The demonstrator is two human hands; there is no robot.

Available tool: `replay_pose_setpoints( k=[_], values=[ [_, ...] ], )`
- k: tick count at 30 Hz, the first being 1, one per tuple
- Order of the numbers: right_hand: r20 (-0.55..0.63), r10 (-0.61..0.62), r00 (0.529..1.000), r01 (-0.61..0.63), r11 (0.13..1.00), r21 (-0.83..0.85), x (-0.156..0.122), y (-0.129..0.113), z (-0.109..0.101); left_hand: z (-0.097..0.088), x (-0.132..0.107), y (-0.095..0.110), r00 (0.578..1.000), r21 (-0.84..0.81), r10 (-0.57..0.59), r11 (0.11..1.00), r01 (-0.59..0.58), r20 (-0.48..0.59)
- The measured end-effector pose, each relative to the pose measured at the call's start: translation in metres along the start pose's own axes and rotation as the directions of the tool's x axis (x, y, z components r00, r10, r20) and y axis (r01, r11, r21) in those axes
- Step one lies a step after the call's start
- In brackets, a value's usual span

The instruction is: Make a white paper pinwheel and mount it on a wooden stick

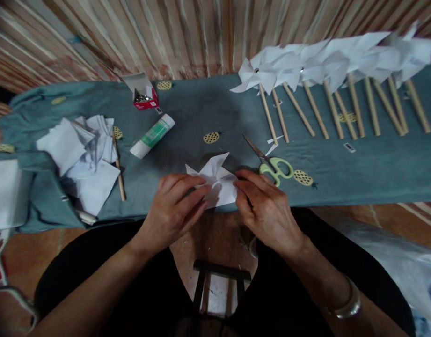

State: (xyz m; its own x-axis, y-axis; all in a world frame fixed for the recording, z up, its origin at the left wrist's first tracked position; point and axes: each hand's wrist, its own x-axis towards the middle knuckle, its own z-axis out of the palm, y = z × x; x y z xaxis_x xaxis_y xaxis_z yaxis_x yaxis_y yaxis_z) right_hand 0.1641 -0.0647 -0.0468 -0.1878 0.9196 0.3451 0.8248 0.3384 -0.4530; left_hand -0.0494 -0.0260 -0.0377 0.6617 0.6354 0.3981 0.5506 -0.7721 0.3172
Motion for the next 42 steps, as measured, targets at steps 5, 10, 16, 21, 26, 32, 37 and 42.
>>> replay_pose_setpoints(
  k=[5,10,16,21,26,32,37,42],
  values=[
    [-0.004,0.019,1.0,-0.018,0.999,0.05,-0.003,-0.005,0.0,0.007,-0.002,0.011,0.995,0.017,0.043,0.999,-0.045,0.095],
    [0.005,0.041,0.999,-0.041,0.995,0.09,-0.004,-0.008,0.0,0.01,-0.004,0.01,0.991,0.044,0.059,0.997,-0.065,0.121],
    [0.111,0.07,0.991,-0.088,0.982,0.165,-0.005,0.001,-0.007,0.007,-0.007,0.011,0.991,0.048,0.088,0.994,-0.093,0.104],
    [0.22,0.101,0.97,-0.161,0.947,0.276,-0.003,0.007,-0.011,0.006,-0.008,0.01,0.992,0.036,0.082,0.996,-0.085,0.096],
    [0.244,0.08,0.967,-0.162,0.927,0.338,-0.001,0.006,-0.01,0.006,-0.009,0.011,0.994,0.027,0.084,0.996,-0.086,0.073],
    [0.232,0.087,0.969,-0.166,0.923,0.346,0.0,0.007,-0.008,0.005,-0.01,0.012,0.993,0.012,0.079,0.997,-0.08,0.092],
    [0.196,0.092,0.976,-0.155,0.93,0.334,0.006,0.002,-0.003,0.005,-0.012,0.012,0.993,0.007,0.076,0.997,-0.077,0.089],
    [0.157,0.076,0.985,-0.118,0.954,0.277,0.012,-0.003,0.004,0.007,-0.014,0.012,0.995,0.006,0.074,0.997,-0.075,0.073]
  ],
)
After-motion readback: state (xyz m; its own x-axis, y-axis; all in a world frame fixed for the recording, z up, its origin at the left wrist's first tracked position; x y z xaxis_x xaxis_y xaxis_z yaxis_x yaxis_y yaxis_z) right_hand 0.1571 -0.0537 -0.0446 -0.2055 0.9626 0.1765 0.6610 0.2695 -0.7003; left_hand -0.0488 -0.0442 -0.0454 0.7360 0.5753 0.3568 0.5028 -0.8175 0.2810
